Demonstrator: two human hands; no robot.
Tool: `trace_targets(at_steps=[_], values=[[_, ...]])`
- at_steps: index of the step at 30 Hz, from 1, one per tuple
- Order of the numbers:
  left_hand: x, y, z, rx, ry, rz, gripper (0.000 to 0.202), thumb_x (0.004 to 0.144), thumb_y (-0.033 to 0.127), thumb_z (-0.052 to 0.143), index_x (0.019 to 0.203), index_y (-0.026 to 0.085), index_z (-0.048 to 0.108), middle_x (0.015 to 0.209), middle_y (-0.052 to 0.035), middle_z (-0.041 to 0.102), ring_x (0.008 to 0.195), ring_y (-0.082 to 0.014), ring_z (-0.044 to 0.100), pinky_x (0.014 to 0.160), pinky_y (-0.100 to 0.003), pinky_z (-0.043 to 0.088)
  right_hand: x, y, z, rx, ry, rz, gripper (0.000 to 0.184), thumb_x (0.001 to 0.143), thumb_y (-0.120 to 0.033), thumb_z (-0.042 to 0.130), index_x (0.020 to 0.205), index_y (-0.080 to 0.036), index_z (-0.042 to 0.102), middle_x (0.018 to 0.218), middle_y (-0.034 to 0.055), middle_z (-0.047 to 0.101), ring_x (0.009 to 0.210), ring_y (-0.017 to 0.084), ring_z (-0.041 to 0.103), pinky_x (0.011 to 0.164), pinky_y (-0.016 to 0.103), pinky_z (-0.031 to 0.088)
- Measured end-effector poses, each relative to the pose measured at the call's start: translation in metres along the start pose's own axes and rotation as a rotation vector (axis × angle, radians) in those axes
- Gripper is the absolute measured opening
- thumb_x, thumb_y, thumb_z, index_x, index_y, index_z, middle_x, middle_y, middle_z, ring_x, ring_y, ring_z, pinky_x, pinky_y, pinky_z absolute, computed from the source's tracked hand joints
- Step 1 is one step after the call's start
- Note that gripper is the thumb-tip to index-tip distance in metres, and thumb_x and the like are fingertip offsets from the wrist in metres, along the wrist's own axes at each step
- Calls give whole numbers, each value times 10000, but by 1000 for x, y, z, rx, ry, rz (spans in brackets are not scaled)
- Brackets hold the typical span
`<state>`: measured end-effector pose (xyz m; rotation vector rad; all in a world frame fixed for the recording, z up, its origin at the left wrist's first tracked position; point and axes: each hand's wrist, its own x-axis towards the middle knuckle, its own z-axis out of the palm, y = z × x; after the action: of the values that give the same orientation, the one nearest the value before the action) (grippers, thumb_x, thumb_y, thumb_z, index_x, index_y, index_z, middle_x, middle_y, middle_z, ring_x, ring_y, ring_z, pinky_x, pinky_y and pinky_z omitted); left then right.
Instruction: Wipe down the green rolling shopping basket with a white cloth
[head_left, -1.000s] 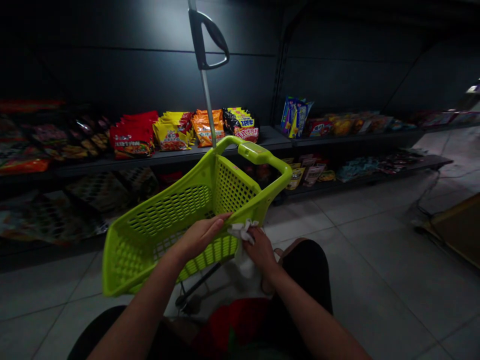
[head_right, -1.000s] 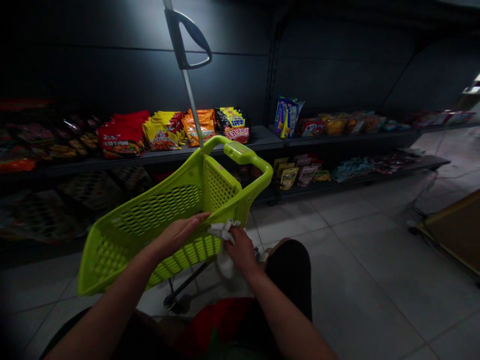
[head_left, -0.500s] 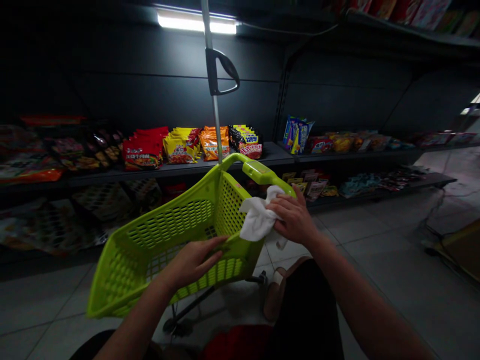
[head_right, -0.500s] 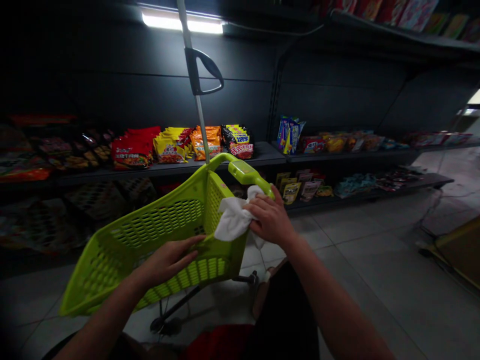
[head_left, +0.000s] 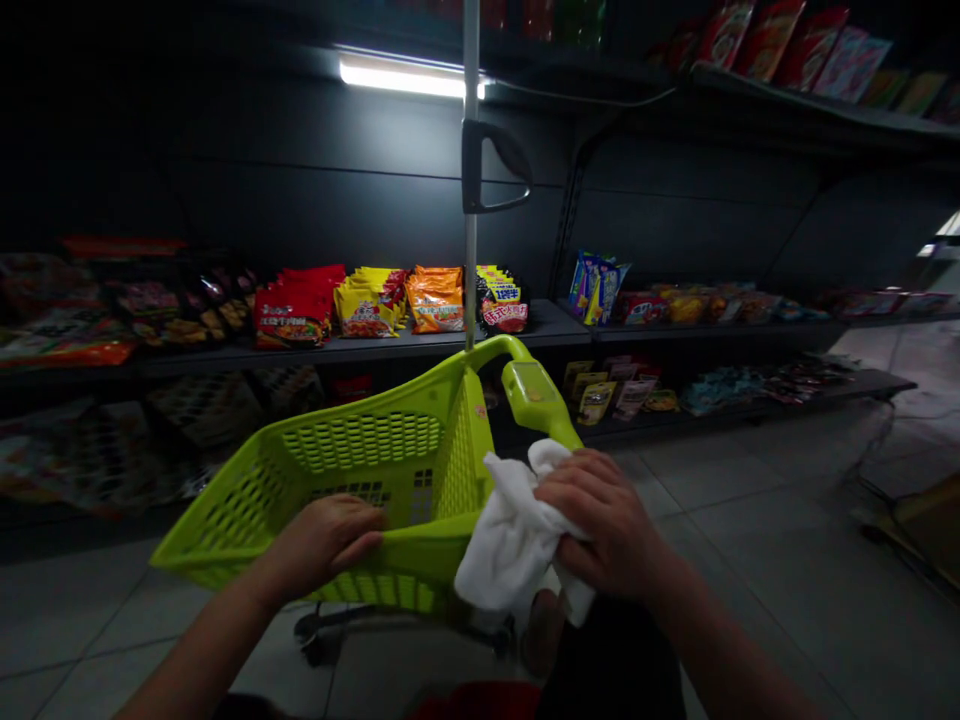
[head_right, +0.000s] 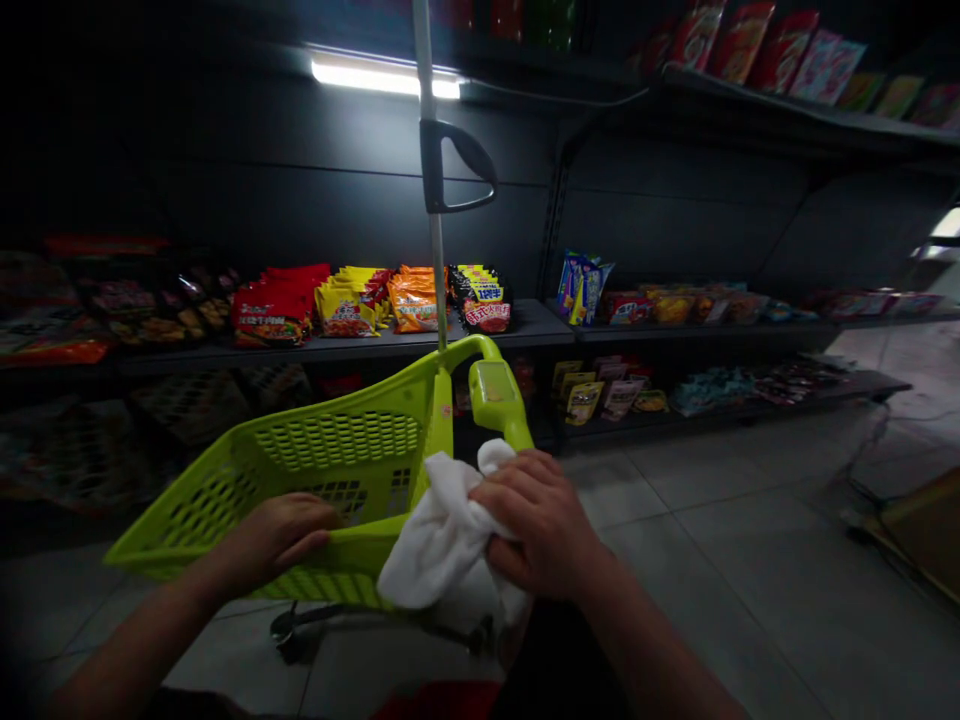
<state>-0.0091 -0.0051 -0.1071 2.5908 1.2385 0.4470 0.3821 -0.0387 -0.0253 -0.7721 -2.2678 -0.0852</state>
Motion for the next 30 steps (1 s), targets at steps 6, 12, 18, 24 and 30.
trace_targets(at_steps=[6, 12, 18, 24, 30], values=[[3, 46, -1, -243, 194, -166, 517, 1051, 458, 254, 995, 239, 719, 1010, -35, 778, 938, -203, 699, 833, -276, 514, 22, -19, -13, 301, -204, -144, 423, 854, -248, 586, 1255, -339, 683, 1088, 12, 779, 995, 189, 727, 1063, 379, 485], [3, 48, 2, -223, 148, -41, 562, 1037, 424, 240, 616, 208, 544, 577, 12, 566, 550, -136, 549, 582, -253, 376, 69, 107, 5, 259, -55, 179, 316, 811, -196, 536, 1028, -236, 762, 1089, 49, 776, 1071, 236, 702, 1123, 488, 422], [5, 39, 2, -189, 172, -129, 549, 1031, 398, 232, 582, 208, 486, 549, 8, 526, 528, -138, 523, 569, -273, 338, 75, 78, 7, 373, -139, 198, 386, 823, -219, 537, 1151, -224, 741, 1188, 54, 748, 1125, 239, 680, 1033, 424, 508], [0, 27, 3, -195, 174, 18, 522, 1025, 369, 238, 593, 207, 483, 564, 10, 505, 535, -133, 499, 589, -279, 343, 77, 4, -9, 412, -351, -170, 229, 877, -196, 596, 1005, -279, 766, 998, -11, 772, 1083, 187, 700, 1147, 403, 412], [-2, 27, 2, -173, 208, 46, 496, 1022, 349, 270, 579, 211, 444, 553, 14, 483, 529, -133, 488, 586, -286, 335, 129, 104, 18, 438, -424, -36, 299, 912, -420, 626, 735, -198, 721, 716, -32, 679, 671, 126, 605, 792, 268, 520]])
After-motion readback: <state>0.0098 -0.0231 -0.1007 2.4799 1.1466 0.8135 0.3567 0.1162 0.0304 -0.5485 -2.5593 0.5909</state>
